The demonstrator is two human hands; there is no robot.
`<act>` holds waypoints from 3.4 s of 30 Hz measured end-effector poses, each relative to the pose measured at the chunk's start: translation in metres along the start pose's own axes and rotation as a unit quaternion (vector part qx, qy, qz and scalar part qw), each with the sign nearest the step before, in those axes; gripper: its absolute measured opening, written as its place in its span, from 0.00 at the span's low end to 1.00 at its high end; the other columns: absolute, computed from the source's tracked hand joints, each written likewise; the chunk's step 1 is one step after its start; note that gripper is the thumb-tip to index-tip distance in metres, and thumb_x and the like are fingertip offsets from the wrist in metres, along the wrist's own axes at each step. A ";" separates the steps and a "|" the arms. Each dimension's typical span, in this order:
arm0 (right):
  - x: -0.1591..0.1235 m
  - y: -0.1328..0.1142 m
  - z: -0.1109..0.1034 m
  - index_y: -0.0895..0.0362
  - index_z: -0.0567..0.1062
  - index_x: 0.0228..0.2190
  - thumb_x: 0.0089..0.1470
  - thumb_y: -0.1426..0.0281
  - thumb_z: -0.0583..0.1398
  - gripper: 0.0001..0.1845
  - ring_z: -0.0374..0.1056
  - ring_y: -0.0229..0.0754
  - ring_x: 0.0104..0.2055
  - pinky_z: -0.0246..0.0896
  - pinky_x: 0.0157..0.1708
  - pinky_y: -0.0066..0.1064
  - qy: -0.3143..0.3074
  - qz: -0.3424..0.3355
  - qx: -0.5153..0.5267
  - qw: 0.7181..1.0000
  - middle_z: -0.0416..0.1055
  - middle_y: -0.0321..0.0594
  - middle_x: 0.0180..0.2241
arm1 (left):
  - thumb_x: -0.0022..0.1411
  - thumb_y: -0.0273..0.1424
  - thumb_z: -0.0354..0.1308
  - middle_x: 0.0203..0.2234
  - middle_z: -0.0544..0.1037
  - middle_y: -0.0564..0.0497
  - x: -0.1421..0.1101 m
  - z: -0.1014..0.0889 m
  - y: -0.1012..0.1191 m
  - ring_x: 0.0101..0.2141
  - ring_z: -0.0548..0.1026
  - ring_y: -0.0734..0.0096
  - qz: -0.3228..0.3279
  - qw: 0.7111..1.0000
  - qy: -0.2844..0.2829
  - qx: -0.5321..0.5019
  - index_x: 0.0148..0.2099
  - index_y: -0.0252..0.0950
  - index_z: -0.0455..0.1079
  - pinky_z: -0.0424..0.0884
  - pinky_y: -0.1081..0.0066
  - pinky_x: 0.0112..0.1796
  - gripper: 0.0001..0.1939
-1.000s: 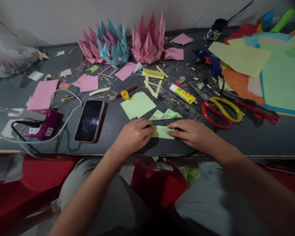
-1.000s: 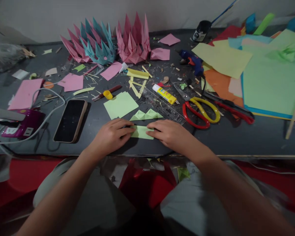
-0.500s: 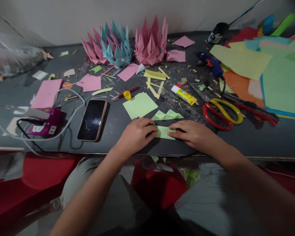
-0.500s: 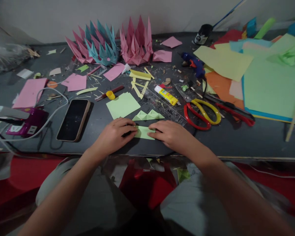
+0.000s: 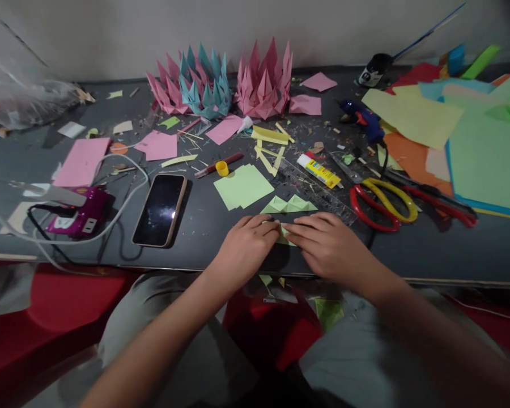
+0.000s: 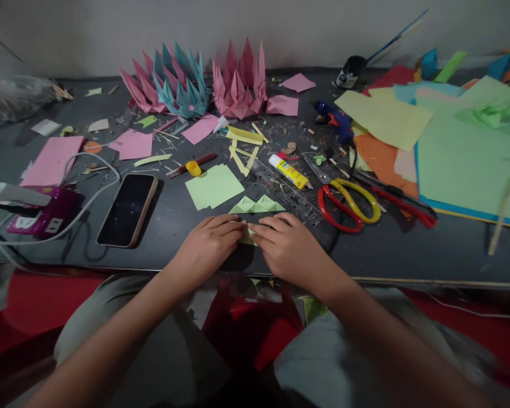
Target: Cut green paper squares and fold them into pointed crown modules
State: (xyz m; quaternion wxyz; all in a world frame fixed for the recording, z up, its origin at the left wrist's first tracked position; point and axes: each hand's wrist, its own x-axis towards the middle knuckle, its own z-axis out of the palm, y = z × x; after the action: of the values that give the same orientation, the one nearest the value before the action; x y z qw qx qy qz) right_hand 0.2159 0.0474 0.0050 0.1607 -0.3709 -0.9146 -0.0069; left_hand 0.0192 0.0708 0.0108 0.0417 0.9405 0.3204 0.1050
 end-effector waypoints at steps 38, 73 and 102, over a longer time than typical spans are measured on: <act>0.024 -0.009 -0.008 0.55 0.73 0.34 0.54 0.67 0.58 0.07 0.70 0.38 0.32 0.62 0.31 0.27 0.050 0.211 0.221 0.951 0.75 0.37 0.31 | 0.60 0.27 0.50 0.32 0.75 0.49 0.000 -0.011 -0.023 0.35 0.72 0.68 -0.140 0.953 0.021 -0.267 0.38 0.35 0.68 0.67 0.69 0.37 0.06; 0.006 0.022 0.011 0.54 0.76 0.32 0.51 0.80 0.51 0.15 0.71 0.40 0.38 0.66 0.39 0.34 0.034 0.105 0.230 0.967 0.76 0.38 0.34 | 0.58 0.19 0.48 0.36 0.77 0.49 -0.006 -0.004 -0.035 0.38 0.73 0.69 -0.043 0.978 0.028 -0.203 0.38 0.35 0.72 0.69 0.69 0.39 0.13; -0.004 0.026 -0.001 0.58 0.75 0.40 0.57 0.78 0.50 0.15 0.69 0.45 0.44 0.66 0.40 0.36 -0.039 -0.081 0.043 0.995 0.72 0.44 0.46 | 0.63 0.23 0.48 0.39 0.74 0.47 -0.016 -0.012 -0.028 0.37 0.70 0.68 0.085 0.996 -0.018 -0.036 0.43 0.34 0.71 0.68 0.69 0.38 0.12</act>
State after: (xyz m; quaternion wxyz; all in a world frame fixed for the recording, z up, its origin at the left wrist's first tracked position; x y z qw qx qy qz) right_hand 0.2361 0.0634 0.0019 0.1396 -0.2884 -0.9466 0.0342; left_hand -0.0123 0.0828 0.0154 0.0726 0.9641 0.2340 0.1029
